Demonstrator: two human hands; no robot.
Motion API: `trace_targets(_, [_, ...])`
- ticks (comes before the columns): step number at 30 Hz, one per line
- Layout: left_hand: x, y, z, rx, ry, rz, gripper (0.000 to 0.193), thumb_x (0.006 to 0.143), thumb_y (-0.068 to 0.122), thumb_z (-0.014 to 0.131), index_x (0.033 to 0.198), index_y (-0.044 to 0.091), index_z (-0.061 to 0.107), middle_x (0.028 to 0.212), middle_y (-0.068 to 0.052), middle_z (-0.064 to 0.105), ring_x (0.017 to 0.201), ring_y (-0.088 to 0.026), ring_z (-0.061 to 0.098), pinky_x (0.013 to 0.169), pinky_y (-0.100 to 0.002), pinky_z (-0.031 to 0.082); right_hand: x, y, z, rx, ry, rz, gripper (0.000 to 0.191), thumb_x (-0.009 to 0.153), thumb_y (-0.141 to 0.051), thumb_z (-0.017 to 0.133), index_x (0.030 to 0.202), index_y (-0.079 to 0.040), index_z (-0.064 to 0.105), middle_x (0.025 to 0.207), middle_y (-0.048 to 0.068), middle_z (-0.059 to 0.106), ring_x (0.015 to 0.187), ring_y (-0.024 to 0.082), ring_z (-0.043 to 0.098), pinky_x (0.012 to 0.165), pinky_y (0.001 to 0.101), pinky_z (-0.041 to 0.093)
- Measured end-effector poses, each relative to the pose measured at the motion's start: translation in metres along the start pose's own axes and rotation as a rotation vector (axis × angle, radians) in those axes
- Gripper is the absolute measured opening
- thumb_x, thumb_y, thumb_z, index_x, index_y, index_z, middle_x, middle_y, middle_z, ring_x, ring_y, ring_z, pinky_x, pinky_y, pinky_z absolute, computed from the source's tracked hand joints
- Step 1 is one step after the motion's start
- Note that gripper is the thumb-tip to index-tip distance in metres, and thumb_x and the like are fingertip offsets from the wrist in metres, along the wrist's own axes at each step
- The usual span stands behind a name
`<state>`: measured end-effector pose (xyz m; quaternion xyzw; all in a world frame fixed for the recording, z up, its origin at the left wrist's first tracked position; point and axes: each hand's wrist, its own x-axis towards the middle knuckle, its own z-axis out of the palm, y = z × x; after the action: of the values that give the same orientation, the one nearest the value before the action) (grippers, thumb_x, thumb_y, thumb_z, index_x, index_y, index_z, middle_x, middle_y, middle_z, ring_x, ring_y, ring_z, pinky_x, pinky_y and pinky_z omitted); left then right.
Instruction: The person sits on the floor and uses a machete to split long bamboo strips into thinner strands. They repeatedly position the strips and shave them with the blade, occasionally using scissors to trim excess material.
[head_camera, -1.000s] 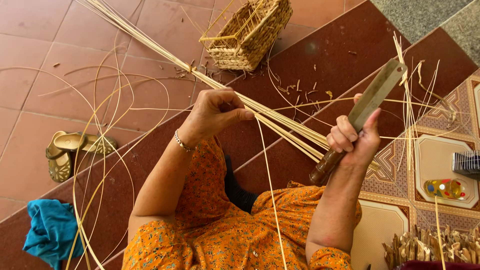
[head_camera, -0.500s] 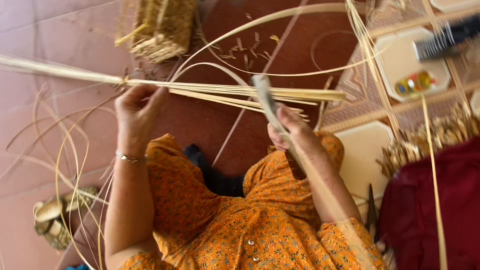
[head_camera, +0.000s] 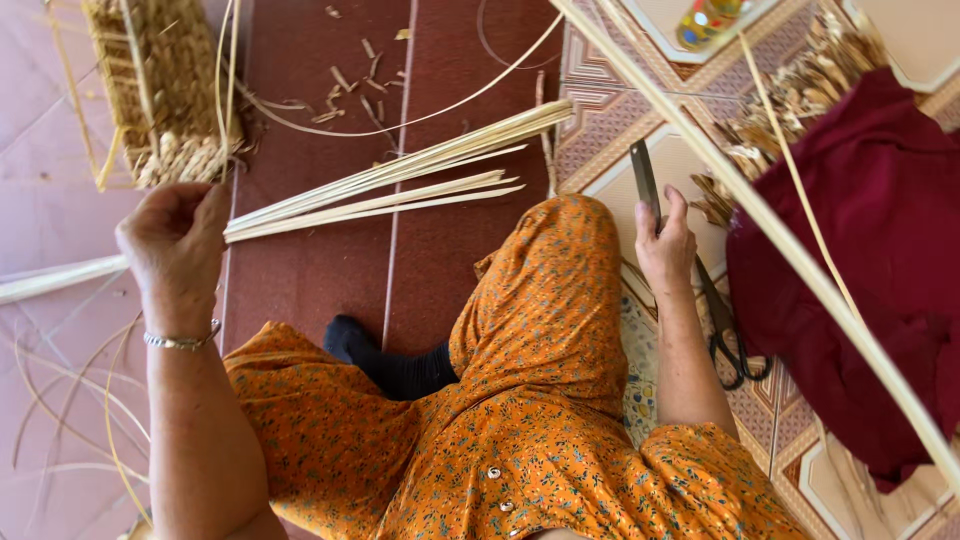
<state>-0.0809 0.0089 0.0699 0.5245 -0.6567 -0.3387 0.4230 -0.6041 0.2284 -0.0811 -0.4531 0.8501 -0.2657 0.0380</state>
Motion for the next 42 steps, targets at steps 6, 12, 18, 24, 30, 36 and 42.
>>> trace_targets(6, [-0.006, 0.011, 0.030, -0.148, -0.041, -0.121, 0.011, 0.109, 0.003, 0.075, 0.102, -0.002, 0.071, 0.079, 0.000, 0.065, 0.063, -0.003, 0.055, 0.057, -0.020, 0.040, -0.045, 0.042, 0.004, 0.175, -0.308, 0.475, 0.052, 0.115, -0.025, 0.047, 0.162, -0.012, 0.027, 0.087, 0.021, 0.067, 0.071, 0.040, 0.065, 0.064, 0.0514, 0.058])
trace_targets(12, [-0.012, 0.017, 0.067, -0.123, -0.130, -0.183, 0.014, 0.111, 0.006, 0.075, 0.099, -0.001, 0.070, 0.076, -0.001, 0.064, 0.059, -0.004, 0.052, 0.054, -0.020, 0.036, -0.069, 0.050, 0.007, -0.152, -0.217, 0.156, 0.072, 0.095, 0.011, 0.048, 0.160, -0.019, 0.041, 0.086, 0.012, 0.066, 0.077, 0.021, 0.062, 0.069, 0.0358, 0.059])
trace_targets(18, [-0.011, 0.025, 0.057, -0.121, -0.122, -0.221, 0.013, 0.108, 0.010, 0.077, 0.102, 0.002, 0.070, 0.079, 0.000, 0.065, 0.060, -0.004, 0.054, 0.051, -0.020, 0.038, -0.108, 0.070, -0.038, -0.041, -0.101, 0.142, 0.025, 0.107, -0.019, 0.069, 0.127, -0.007, 0.059, 0.116, 0.016, 0.064, 0.084, 0.021, 0.067, 0.064, 0.0355, 0.058])
trace_targets(24, [0.003, 0.032, 0.044, -0.018, -0.182, -0.161, 0.013, 0.100, 0.001, 0.067, 0.110, 0.002, 0.075, 0.088, -0.001, 0.070, 0.072, -0.004, 0.060, 0.059, -0.020, 0.046, -0.170, 0.116, -0.119, -0.442, 0.019, 0.024, 0.017, 0.090, -0.011, 0.074, 0.105, -0.005, 0.067, 0.109, 0.022, 0.062, 0.106, 0.043, 0.059, 0.096, 0.0559, 0.048])
trace_targets(30, [0.022, 0.017, 0.055, -0.057, -0.180, 0.078, 0.012, 0.099, 0.003, 0.075, 0.111, 0.001, 0.078, 0.092, -0.004, 0.075, 0.081, -0.006, 0.065, 0.072, -0.022, 0.054, -0.170, 0.100, -0.121, -0.520, -0.221, 0.238, 0.037, 0.088, -0.023, 0.075, 0.118, -0.006, 0.062, 0.125, 0.028, 0.062, 0.116, 0.049, 0.059, 0.100, 0.0575, 0.050])
trace_targets(36, [0.038, 0.014, 0.050, 0.174, 0.092, 0.271, 0.010, 0.086, 0.001, 0.080, 0.095, 0.003, 0.078, 0.091, -0.010, 0.072, 0.078, -0.020, 0.071, 0.070, -0.034, 0.059, -0.134, 0.085, -0.127, -0.492, -0.405, 0.365, 0.064, 0.082, -0.038, 0.083, 0.131, -0.005, 0.056, 0.116, 0.031, 0.067, 0.104, 0.051, 0.064, 0.092, 0.0546, 0.050])
trace_targets(42, [0.044, 0.014, 0.054, 0.392, 0.192, 0.445, 0.004, 0.092, 0.005, 0.075, 0.094, 0.005, 0.072, 0.093, -0.010, 0.061, 0.089, -0.027, 0.064, 0.076, -0.039, 0.056, -0.118, 0.070, -0.128, 0.423, -0.284, 0.727, 0.075, 0.079, -0.003, 0.085, 0.148, -0.002, 0.054, 0.093, 0.023, 0.067, 0.058, 0.017, 0.046, 0.046, 0.0327, 0.032])
